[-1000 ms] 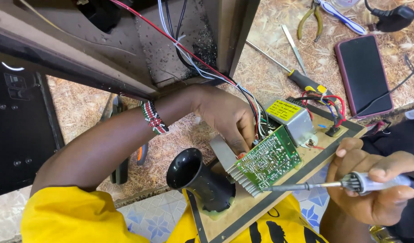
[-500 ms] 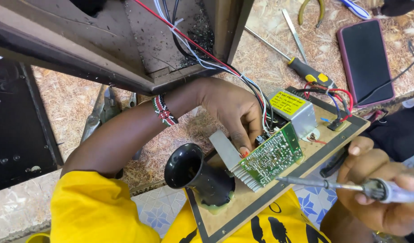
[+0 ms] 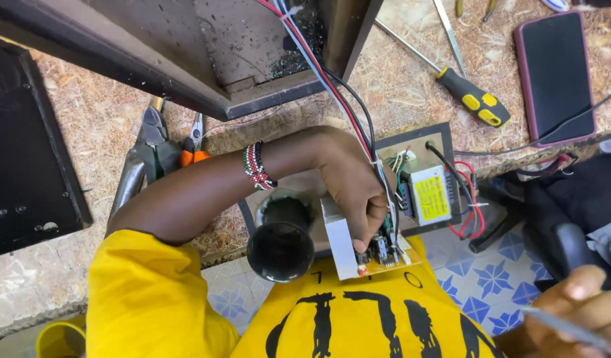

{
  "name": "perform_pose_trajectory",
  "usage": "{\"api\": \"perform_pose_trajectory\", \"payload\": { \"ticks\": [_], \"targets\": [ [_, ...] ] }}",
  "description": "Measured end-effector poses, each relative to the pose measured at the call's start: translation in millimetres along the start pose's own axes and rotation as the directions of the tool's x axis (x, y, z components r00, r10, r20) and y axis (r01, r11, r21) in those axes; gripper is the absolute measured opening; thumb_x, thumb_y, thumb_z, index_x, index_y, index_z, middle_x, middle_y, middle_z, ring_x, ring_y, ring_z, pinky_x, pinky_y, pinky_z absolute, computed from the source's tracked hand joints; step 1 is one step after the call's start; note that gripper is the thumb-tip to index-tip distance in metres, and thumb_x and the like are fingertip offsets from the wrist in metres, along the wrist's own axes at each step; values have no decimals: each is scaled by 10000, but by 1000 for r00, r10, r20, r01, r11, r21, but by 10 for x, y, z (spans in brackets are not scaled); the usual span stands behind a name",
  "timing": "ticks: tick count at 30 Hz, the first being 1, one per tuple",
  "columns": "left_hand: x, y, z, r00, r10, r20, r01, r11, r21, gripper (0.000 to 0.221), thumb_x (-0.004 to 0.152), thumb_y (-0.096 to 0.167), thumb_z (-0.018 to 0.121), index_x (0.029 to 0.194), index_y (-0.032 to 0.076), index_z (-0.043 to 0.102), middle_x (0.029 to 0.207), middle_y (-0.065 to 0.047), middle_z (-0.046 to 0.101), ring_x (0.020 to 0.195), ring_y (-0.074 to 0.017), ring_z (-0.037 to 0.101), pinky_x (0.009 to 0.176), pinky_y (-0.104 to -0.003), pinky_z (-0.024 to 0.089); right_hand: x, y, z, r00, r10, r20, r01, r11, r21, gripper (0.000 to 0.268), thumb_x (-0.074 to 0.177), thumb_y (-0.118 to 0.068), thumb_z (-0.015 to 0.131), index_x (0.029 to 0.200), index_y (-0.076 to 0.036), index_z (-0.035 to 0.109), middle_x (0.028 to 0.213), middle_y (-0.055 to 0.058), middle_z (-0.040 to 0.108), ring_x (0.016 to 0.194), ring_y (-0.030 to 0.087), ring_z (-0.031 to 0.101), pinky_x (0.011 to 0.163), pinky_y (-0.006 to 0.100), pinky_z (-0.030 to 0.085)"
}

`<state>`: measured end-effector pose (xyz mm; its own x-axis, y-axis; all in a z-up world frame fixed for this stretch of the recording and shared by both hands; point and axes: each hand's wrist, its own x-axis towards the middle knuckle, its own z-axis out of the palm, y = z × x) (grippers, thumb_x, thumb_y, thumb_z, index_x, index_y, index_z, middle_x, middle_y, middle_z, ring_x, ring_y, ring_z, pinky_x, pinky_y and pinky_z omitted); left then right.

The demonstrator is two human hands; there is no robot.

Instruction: Soldering components onto a circuit board and assembling a speaker system at a repair bench.

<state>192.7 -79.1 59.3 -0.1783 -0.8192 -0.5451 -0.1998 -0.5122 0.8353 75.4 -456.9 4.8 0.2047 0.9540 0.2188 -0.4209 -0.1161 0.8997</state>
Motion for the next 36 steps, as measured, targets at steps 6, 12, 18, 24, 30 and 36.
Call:
{"api": "perform_pose_trajectory", "payload": {
  "ticks": [6, 12, 18, 24, 30, 36],
  "targets": [
    [-46, 12, -38, 996, 77, 46, -78, 997, 16, 491, 750, 525, 689, 1055, 160, 810, 1101, 68, 819, 972, -21, 685, 815, -182, 508, 122, -235, -609, 188, 183, 965, -392, -887, 245, 456, 1218, 30, 247, 815, -173, 182, 767, -35, 252, 677, 116, 266, 970, 359, 311],
    [-127, 32, -58, 999, 0, 45, 2, 999, -44, 467, 789, 473, 685, 1105, 154, 809, 1078, 65, 810, 1005, -34, 685, 896, -203, 511, 272, -694, -628, 503, 191, 843, -237, -907, 348, 242, 946, -99, 580, 1165, -27, 508, 1409, 445, 515, 1348, 462, 597, 1170, 527, 470],
    [-116, -11, 13, 996, 68, -59, -72, 995, -75, 472, 814, 563, 757, 1023, 148, 835, 702, 8, 706, 724, -113, 572, 796, -361, 544, 673, -963, -497, 668, 471, 576, -300, -538, 788, 805, 713, -297, 941, 1349, -280, 447, 1557, 200, 512, 1437, 308, 374, 1128, 490, 333],
    [-461, 157, 33, 968, -182, -175, 152, 974, -170, 516, 782, 620, 713, 1054, 200, 843, 894, 17, 811, 903, -153, 744, 930, -345, 559, 693, -679, -304, 728, 556, 402, -228, -356, 906, 752, 935, -154, 801, 1497, -304, 324, 1499, 178, 564, 1366, 259, 413, 1081, 460, 380],
    [-826, -92, 121, 890, -186, -417, 76, 961, -268, 464, 911, 586, 625, 1003, 199, 864, 769, -37, 810, 742, -159, 704, 840, -370, 586, 700, -628, -17, 703, 633, 323, -23, -433, 901, 753, 666, -46, 942, 1183, -355, 490, 978, 179, 752, 874, 266, 690, 837, 577, 550],
    [-687, -473, 333, 755, 227, -615, -364, 926, -105, 494, 1068, 393, 490, 615, 198, 519, 519, 78, 396, 530, -66, 332, 569, -314, 383, 906, -426, 482, 695, 644, 320, 116, -539, 834, 448, 664, 220, 839, 943, -80, 658, 820, 287, 675, 729, 469, 692, 704, 667, 579]
  ]
}}
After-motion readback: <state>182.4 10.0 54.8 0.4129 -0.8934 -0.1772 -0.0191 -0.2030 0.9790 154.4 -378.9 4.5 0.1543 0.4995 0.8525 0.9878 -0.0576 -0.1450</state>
